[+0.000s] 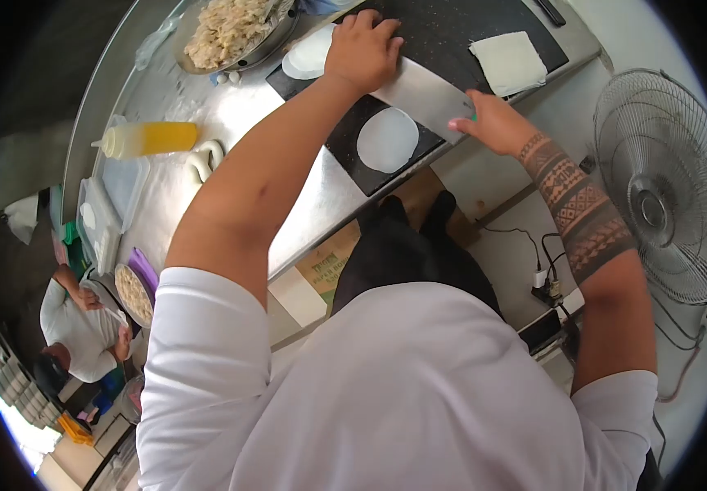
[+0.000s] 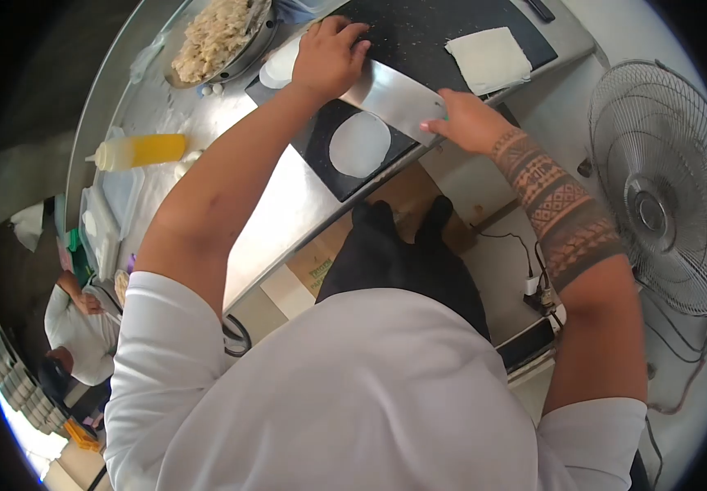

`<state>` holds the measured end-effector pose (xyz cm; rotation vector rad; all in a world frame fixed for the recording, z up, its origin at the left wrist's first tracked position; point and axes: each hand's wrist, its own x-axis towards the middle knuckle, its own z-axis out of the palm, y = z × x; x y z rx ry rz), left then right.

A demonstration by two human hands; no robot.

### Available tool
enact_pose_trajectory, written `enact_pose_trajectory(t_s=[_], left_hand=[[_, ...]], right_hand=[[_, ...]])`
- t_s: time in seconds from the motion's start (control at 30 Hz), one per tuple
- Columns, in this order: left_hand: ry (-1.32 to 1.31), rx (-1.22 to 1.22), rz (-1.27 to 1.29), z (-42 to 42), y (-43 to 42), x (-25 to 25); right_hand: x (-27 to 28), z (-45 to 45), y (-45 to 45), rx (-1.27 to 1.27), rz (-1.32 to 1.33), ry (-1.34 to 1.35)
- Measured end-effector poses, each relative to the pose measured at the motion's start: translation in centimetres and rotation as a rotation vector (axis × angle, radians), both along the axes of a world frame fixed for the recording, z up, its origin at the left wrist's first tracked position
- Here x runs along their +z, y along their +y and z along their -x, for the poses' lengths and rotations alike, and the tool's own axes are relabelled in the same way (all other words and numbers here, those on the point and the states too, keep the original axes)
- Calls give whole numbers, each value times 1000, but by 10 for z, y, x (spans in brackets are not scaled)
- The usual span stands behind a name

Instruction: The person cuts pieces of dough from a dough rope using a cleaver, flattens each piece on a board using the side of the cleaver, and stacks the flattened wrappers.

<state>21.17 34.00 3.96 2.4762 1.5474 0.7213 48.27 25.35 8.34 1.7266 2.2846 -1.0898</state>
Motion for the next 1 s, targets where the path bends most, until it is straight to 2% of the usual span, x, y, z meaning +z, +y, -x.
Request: enact_pose_trajectory(t_s=[0.03,0.1,0.17,0.23,0.27,0.33,0.47,0.53,0.6,0.63,0.73,0.77,0.87,1.0], left_hand=[[53,48,29,2,-8,4],[-106,110,517,5,-22,2],[-133,24,989,3,-54,22],[-130,108,1171,-6,-89,31],[-170,219,1117,-9,-104,31],[5,124,621,6,-125,3],[-430,408,727,22,-150,4],[-724,486,844,24,-154,3],[-851,560,856,22,-158,0],[-914,598,863,22,-160,-1],[-967,590,850,17,-168,7],[-896,580,829,15,-173,17],[-746,513,749,13,-179,65],[-734,341,556,21,-163,117]], right_hand=[[-5,-6,-10,5,-8,37],[-22,-34,-38,10,-36,106],[-6,-48,-70,5,106,14],[5,-61,-98,-3,231,5],[12,-64,-111,-33,259,12],[20,-70,-125,-90,316,28],[-24,-88,-121,-242,83,153],[-31,-70,-93,-310,10,177],[-48,-41,-70,-291,-55,272],[-41,-20,-63,-286,0,274],[-45,36,-77,-242,101,283],[-53,45,-89,-191,69,237],[-23,45,-106,-120,186,161],[-38,15,-127,-95,77,235]])
